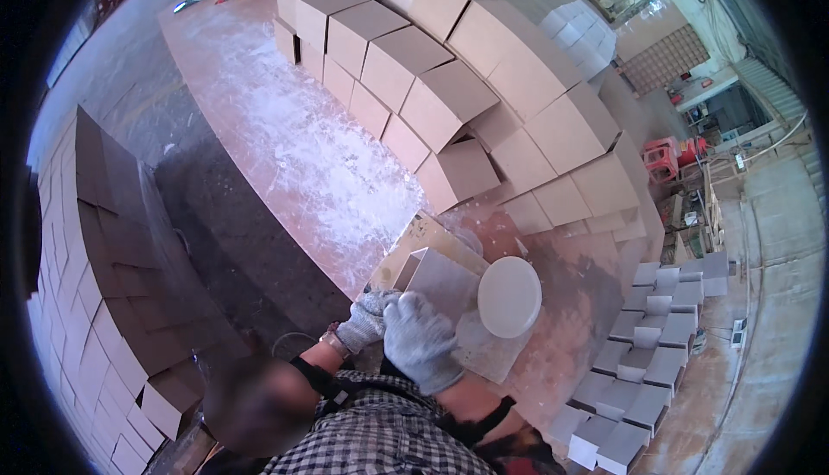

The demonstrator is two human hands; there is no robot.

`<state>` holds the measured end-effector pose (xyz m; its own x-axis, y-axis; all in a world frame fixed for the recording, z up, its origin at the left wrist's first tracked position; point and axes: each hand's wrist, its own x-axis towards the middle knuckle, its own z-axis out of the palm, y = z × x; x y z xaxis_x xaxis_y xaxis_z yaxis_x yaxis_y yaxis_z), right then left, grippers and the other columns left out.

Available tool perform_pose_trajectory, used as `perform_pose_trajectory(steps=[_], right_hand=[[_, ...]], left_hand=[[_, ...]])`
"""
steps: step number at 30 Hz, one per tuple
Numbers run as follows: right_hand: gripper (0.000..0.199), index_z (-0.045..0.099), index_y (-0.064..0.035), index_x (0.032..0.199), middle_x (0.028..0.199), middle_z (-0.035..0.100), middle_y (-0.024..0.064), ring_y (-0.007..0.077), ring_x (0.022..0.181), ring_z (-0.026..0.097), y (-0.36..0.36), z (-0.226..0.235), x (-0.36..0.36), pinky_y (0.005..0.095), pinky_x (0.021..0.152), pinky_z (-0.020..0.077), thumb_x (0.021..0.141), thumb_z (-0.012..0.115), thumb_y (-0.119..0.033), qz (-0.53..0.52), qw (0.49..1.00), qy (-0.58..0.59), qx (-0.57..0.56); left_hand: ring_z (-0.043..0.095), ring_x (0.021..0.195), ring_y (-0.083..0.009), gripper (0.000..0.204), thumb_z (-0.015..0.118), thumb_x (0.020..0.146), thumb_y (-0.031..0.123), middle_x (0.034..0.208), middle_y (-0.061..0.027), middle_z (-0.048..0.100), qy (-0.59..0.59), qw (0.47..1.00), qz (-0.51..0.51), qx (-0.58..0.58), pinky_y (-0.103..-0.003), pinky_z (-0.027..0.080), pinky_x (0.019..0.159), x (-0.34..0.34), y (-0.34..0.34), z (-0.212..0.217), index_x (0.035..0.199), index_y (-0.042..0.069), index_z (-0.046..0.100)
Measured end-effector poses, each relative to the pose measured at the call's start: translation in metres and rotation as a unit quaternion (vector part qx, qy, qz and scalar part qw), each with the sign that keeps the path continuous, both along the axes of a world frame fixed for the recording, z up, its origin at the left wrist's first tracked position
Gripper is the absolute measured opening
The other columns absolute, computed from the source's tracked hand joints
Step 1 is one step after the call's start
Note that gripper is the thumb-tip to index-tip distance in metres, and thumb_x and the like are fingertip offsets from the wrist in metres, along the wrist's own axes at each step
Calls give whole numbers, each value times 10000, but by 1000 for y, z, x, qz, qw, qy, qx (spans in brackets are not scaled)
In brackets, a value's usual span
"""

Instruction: The person repeatedly wipes the interior surfaces of small cardboard boxes using a cloth and a white liquid from a container. After cleaning, the person places the boxes into a row of larger boxes on the right side of the workspace.

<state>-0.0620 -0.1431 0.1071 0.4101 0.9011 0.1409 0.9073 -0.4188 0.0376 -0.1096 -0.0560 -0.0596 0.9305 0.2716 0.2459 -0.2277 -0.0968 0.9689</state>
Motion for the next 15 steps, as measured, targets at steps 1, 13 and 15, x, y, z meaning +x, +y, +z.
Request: perform_pose_trajectory(steps=[1, 13, 15], right_hand=[[120, 574, -116, 847, 811, 509, 54, 243, 666, 558, 4, -6, 12, 388, 557, 466, 732, 597, -140, -2, 1000, 2, 1], [114, 611, -128, 843, 845, 564, 67, 238, 758, 592, -29, 6, 13, 392, 606, 486, 730, 622, -127, 84, 994, -9, 68], [149, 622, -126, 880, 874, 581, 78, 258, 754, 588, -46, 1, 42, 397, 619, 490, 731, 620, -113, -95, 994, -8, 59]], left_hand=[[616, 927, -305, 271, 668, 779, 257, 945, -97, 645, -43, 998, -5, -38, -398, 487, 817, 1, -3, -13, 1000, 106, 625], [610, 881, -330, 290, 669, 778, 334, 908, -103, 633, 40, 971, 103, 211, -429, 480, 749, -4, -6, -5, 971, 124, 620], [608, 906, -332, 316, 679, 789, 333, 951, -107, 644, 138, 964, 19, 227, -421, 476, 780, -1, 1, 26, 1022, 126, 627]])
